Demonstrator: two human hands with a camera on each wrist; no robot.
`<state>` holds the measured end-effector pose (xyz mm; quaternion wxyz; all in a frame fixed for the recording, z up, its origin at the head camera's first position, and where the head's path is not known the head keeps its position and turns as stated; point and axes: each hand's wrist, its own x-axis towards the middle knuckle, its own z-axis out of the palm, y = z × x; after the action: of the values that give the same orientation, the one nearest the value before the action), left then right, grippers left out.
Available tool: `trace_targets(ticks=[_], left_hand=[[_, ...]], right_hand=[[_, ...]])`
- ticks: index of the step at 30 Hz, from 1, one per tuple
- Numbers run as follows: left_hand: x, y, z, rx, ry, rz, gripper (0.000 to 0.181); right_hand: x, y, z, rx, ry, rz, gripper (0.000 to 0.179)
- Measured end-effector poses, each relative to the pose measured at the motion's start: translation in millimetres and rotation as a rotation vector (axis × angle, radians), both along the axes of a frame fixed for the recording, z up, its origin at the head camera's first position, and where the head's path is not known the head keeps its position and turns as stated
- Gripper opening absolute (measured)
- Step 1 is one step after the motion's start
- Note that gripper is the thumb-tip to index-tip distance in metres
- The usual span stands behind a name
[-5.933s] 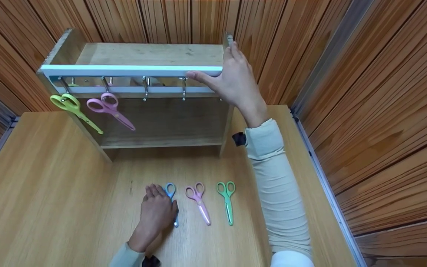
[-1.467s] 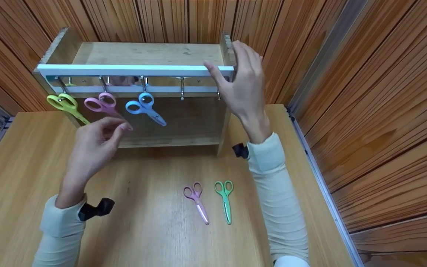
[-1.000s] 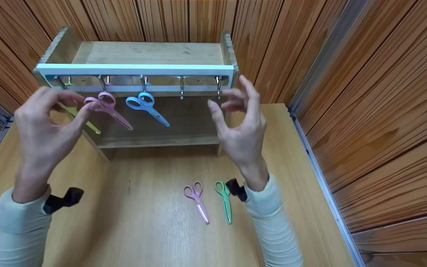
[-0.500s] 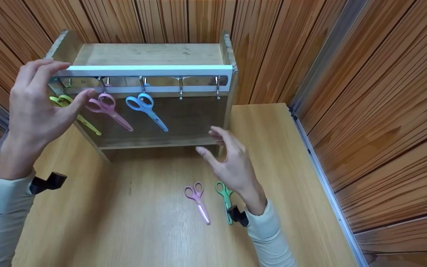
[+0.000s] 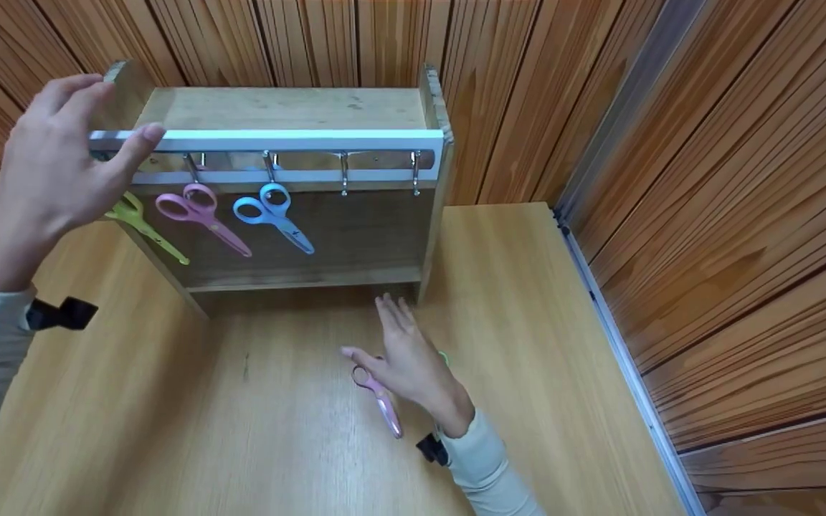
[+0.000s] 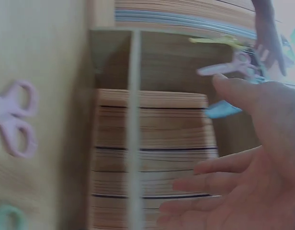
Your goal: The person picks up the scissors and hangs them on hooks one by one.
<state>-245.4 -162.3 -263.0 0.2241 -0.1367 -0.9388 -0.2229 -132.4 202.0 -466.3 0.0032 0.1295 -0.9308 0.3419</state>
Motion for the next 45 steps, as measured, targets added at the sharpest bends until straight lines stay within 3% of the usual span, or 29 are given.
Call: trace_targets(ticks=[6,13,18,31,35,45], left_hand=[[-11.5,1.4,2.6,-0.107,-0.111,0.027,0.101],[-14.3,-4.7,5.8,-0.209,-0.194,0.112,0.114],[-15.6,-5.4,3.3,-0.229,-0.214,0.138,0.116],[-17.7,4.6,2.7,-0.299,-0.239,0.192,0.124],[-17.1,6.4,0.0,-0.308,-0.219,0.199,0.124],[-15.0,7.0,3.3,-0.365,-0.204,0.196,0.135]], right_hand=[[9.0,-7,-34.9,0.044,-0.089,0.016,0.106],[16.9,-18,-64.2,0.097,-0.131,0.059,0.121],[18.7,-22,-73.5,0.141,-0.173,0.065,0.119],[24.7,-23,-81.0,0.293,-0.256,0.038,0.095],[24.6,-25,-82.6,0.343,-0.223,0.047,0.084],[21.2,-25,-80.1,0.464,-0.01,0.078,0.048]])
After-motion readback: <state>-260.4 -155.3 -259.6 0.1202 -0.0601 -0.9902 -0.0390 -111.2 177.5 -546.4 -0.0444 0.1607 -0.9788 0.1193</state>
